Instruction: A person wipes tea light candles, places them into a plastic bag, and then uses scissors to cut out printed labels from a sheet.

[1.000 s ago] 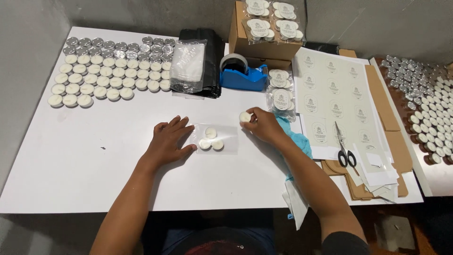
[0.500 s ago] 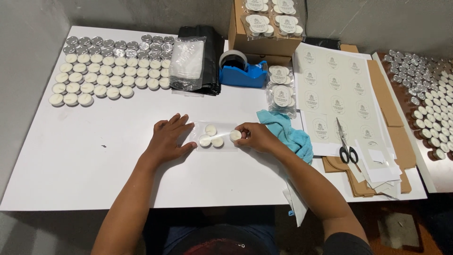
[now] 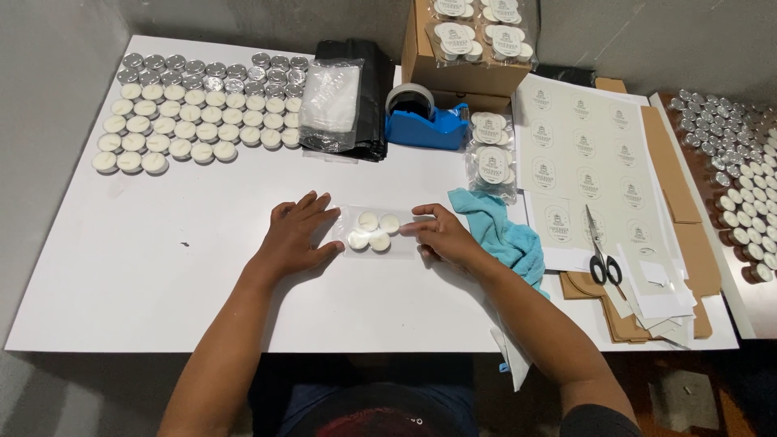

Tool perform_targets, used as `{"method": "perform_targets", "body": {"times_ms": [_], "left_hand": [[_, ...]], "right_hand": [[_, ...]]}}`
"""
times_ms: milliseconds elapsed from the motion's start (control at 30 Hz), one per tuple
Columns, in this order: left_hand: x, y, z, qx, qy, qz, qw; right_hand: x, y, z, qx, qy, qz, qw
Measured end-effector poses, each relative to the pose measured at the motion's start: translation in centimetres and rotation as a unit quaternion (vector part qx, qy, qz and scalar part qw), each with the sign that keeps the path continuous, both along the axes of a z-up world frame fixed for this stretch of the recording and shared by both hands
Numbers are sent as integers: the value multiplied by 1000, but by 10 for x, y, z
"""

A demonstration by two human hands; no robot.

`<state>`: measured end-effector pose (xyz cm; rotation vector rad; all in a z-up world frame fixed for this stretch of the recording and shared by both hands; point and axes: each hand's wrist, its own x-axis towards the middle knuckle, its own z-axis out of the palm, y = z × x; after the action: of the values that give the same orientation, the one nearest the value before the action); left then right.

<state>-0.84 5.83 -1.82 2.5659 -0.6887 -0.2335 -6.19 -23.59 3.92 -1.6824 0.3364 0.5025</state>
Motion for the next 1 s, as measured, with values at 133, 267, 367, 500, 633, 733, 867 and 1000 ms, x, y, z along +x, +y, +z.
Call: {"method": "perform_targets", "body": {"times_ms": [133,267,367,500,633,733,867,1000], "left_hand": [[0,0,1,11,7,-4,1000],[-1,0,-3,-1,-2,-4,1000],[-2,0,-3,-1,-6,-3,1000],[-1,0,-5,-5,-9,-1,1000],[0,0,-3,7,2,-4,1000],[1,1,-1,-3,4,-8,1000],[1,0,-1,13,9,-9,1000],[-1,0,2,9,5,-11,1000]], "right_hand": [[3,6,0,55,34,-20,998],[4,2,-14,109,20,-93,990],[4,3,-15,121,18,-90,988],[5,10,-7,113,29,-66,991],[10,12,-8,103,31,-46,993],[8,16,2,90,29,-12,995],[8,12,5,72,31,-22,997],[6,16,18,61,54,-11,997]]}}
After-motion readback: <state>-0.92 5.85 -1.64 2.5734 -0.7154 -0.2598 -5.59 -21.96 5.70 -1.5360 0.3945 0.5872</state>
